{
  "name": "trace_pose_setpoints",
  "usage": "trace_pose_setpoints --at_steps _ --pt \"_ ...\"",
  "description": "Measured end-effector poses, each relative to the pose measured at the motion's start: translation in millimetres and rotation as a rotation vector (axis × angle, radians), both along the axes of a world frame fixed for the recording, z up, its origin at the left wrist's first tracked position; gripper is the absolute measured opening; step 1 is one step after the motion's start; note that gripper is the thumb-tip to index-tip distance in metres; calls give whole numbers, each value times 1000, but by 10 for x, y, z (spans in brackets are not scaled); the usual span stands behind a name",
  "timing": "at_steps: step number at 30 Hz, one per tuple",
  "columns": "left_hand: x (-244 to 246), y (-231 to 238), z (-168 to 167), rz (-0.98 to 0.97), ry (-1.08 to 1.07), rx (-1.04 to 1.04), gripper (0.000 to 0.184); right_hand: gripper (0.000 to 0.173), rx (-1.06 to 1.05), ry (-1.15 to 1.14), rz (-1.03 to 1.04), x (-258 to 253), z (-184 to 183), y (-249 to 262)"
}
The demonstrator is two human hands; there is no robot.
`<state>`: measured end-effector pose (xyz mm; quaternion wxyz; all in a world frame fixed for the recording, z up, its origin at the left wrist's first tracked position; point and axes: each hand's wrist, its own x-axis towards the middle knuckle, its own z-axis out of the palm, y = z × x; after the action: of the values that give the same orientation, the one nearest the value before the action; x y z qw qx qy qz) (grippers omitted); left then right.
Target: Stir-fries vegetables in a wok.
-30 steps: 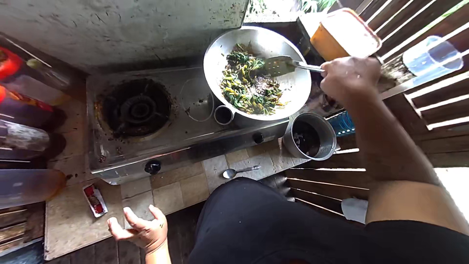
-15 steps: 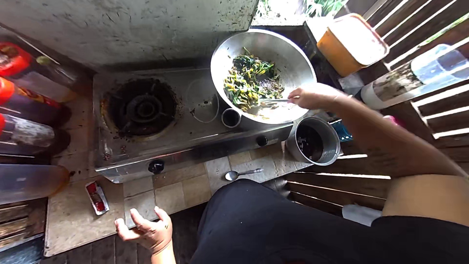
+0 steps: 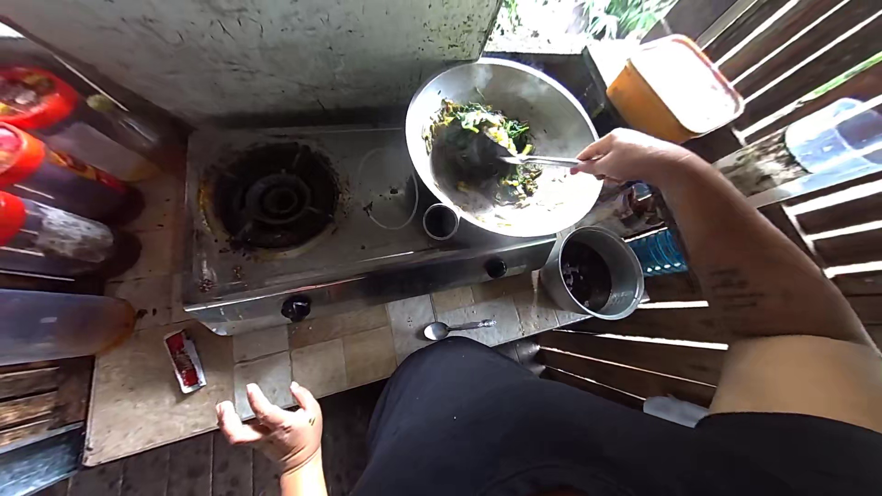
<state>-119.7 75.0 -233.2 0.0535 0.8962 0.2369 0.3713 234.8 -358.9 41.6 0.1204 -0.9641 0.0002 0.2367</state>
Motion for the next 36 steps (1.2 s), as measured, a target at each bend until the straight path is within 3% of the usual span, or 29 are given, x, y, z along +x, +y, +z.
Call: trace_pose_setpoints --at_steps 3,7,9,12,14,16,19,23,29,32,36 --pt "-2 -4 14 -27 1 -13 56 24 138 58 -219 2 166 -227" --pt "54 -7 28 -49 -1 -11 56 25 157 96 -189 -110 517 -416" --pt "74 -2 19 -50 -7 -6 56 24 35 77 -10 -246 737 -367" --pt "80 -7 -1 -50 -2 -5 56 21 -357 33 307 -478 902 -70" --pt "71 -19 -4 -35 10 -2 56 18 -599 78 329 -715 854 358" --pt "61 -41 1 -23 9 -4 57 15 -669 27 317 -974 621 714" --pt "44 -64 5 -13 5 -2 57 13 -625 -1 282 -1123 135 1129" --pt "35 -62 -9 -25 -7 7 57 18 -495 -287 260 -633 -521 1216" --pt "-3 -63 24 7 4 8 58 23 -396 -227 33 -255 -66 896" --pt "-33 -97 0 8 22 -15 58 28 -240 -233 6 -197 62 388" --pt "13 -119 -12 -22 12 -28 57 33 7 -222 -189 -113 96 -66"
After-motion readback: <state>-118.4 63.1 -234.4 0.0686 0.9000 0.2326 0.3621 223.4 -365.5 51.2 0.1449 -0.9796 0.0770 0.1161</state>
